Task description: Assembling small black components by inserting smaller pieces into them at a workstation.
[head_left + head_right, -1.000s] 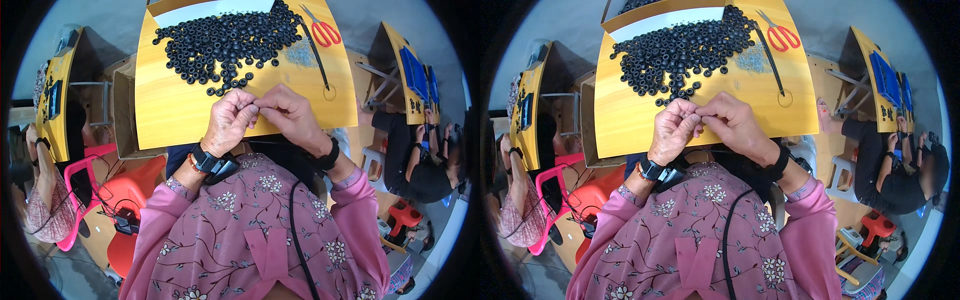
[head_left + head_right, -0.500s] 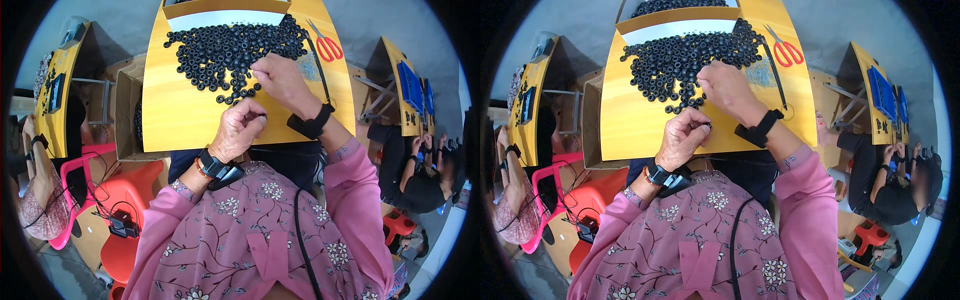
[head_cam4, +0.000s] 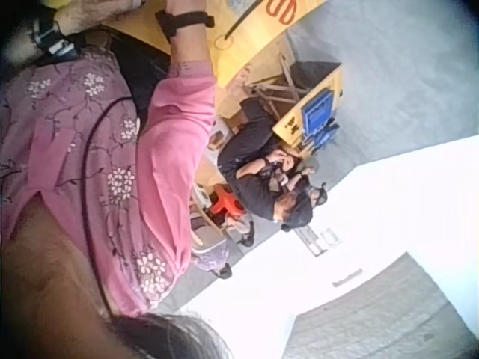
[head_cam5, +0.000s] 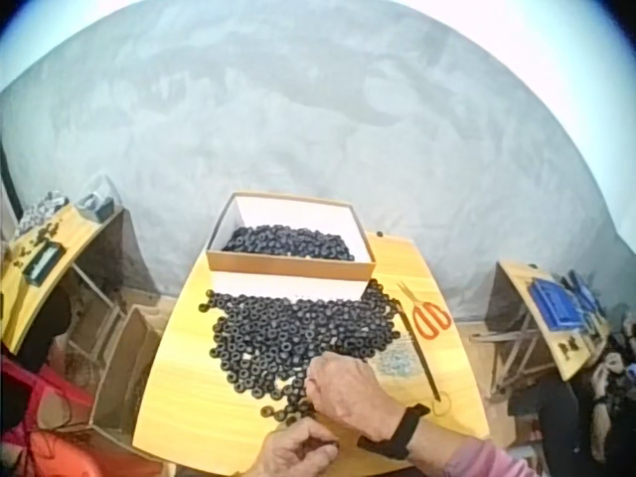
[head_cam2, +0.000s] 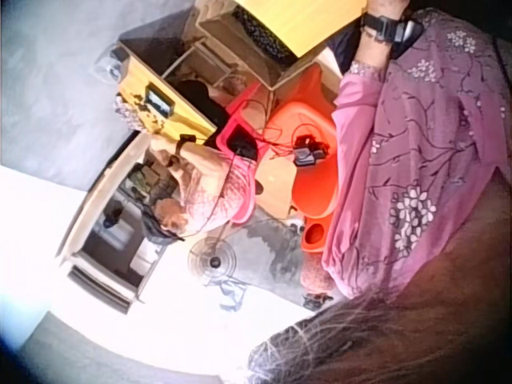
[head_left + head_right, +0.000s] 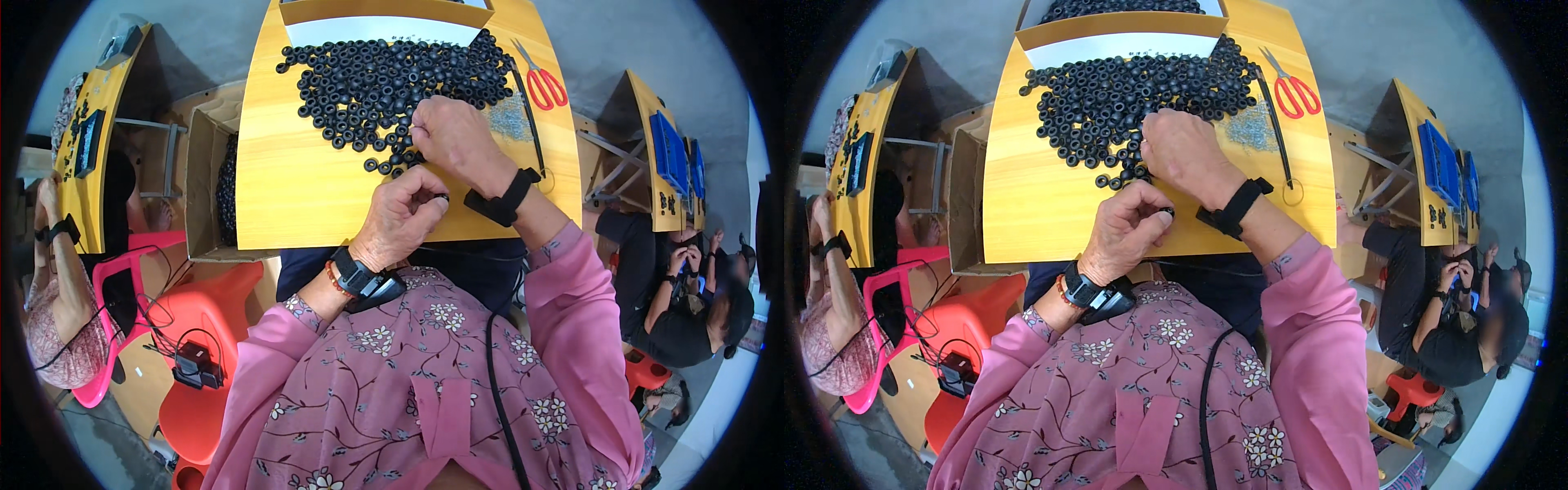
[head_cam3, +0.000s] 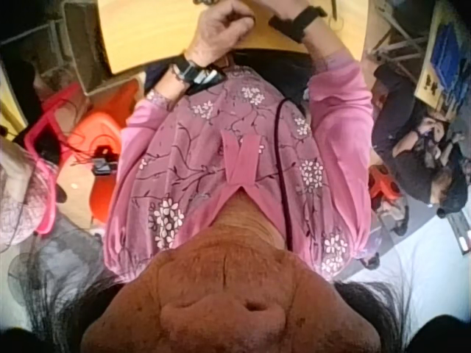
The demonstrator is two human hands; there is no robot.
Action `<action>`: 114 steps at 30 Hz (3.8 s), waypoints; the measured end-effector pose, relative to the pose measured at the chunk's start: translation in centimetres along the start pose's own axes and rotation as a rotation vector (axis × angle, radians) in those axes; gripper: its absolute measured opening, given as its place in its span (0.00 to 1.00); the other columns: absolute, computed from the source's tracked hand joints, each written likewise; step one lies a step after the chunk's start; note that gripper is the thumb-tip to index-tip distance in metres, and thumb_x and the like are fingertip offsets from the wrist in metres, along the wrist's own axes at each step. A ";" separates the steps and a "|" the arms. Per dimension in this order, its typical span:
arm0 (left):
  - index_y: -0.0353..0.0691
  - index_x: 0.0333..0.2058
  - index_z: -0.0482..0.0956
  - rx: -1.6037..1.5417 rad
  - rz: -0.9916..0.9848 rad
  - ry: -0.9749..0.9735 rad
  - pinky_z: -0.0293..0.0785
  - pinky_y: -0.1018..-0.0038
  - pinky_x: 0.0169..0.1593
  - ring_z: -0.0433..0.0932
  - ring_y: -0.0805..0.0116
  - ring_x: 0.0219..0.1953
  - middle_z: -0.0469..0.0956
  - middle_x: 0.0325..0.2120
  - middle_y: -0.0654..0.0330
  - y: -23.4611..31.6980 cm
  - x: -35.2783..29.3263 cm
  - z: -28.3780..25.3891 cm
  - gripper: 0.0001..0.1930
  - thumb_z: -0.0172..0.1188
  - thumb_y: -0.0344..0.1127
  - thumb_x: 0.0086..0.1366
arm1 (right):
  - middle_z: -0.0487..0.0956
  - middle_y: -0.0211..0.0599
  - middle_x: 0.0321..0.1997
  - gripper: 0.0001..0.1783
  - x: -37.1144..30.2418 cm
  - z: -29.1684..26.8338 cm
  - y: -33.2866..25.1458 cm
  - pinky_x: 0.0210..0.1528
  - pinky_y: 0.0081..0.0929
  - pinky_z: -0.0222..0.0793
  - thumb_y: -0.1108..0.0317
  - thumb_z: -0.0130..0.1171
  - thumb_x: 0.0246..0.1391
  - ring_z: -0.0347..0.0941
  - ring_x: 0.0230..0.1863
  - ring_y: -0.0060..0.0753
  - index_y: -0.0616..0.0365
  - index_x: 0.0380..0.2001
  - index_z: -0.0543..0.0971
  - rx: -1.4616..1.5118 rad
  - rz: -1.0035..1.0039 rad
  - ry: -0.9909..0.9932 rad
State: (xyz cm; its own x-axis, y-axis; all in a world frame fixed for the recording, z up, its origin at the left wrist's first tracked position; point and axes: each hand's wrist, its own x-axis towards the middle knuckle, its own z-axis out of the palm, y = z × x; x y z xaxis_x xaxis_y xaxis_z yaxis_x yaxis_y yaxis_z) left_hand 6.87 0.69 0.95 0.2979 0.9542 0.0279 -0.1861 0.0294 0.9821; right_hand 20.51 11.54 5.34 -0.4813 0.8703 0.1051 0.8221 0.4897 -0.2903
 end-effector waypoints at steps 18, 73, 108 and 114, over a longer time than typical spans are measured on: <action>0.35 0.41 0.74 -0.093 -0.064 0.017 0.74 0.82 0.31 0.75 0.81 0.28 0.76 0.29 0.65 0.6 -0.1 0.3 0.05 0.56 0.22 0.68 | 0.83 0.32 0.30 0.10 -6.6 -4.9 0.1 0.25 0.18 0.69 0.71 0.61 0.58 0.79 0.28 0.18 0.63 0.42 0.82 0.950 0.336 -0.073; 0.34 0.44 0.73 -0.150 -0.063 0.000 0.73 0.84 0.27 0.76 0.79 0.26 0.81 0.32 0.59 -0.3 0.2 0.0 0.07 0.57 0.31 0.72 | 0.74 0.34 0.28 0.07 -10.3 -1.5 -0.1 0.32 0.24 0.68 0.78 0.65 0.52 0.73 0.29 0.30 0.59 0.36 0.83 0.739 -0.060 0.285; 0.40 0.35 0.74 -0.312 -0.135 0.061 0.66 0.87 0.26 0.70 0.85 0.23 0.77 0.25 0.67 0.4 0.7 -0.3 0.02 0.54 0.29 0.69 | 0.77 0.33 0.31 0.09 -10.2 -0.7 -1.4 0.35 0.23 0.71 0.79 0.64 0.55 0.74 0.32 0.24 0.60 0.40 0.83 0.949 0.034 0.256; 0.39 0.39 0.75 -0.295 -0.146 0.033 0.68 0.86 0.26 0.71 0.84 0.23 0.78 0.27 0.66 0.4 0.6 -0.4 0.02 0.57 0.30 0.70 | 0.77 0.31 0.30 0.07 -10.0 -1.1 -0.6 0.33 0.21 0.70 0.78 0.64 0.54 0.73 0.30 0.21 0.60 0.37 0.84 0.895 0.003 0.239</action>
State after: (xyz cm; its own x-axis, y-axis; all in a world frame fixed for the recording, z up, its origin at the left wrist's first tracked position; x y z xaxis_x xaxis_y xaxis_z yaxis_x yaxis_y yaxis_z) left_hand 6.59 1.41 1.28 0.3122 0.9424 -0.1200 -0.4078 0.2470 0.8790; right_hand 25.18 2.61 5.48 -0.3222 0.9080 0.2678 0.2339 0.3504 -0.9069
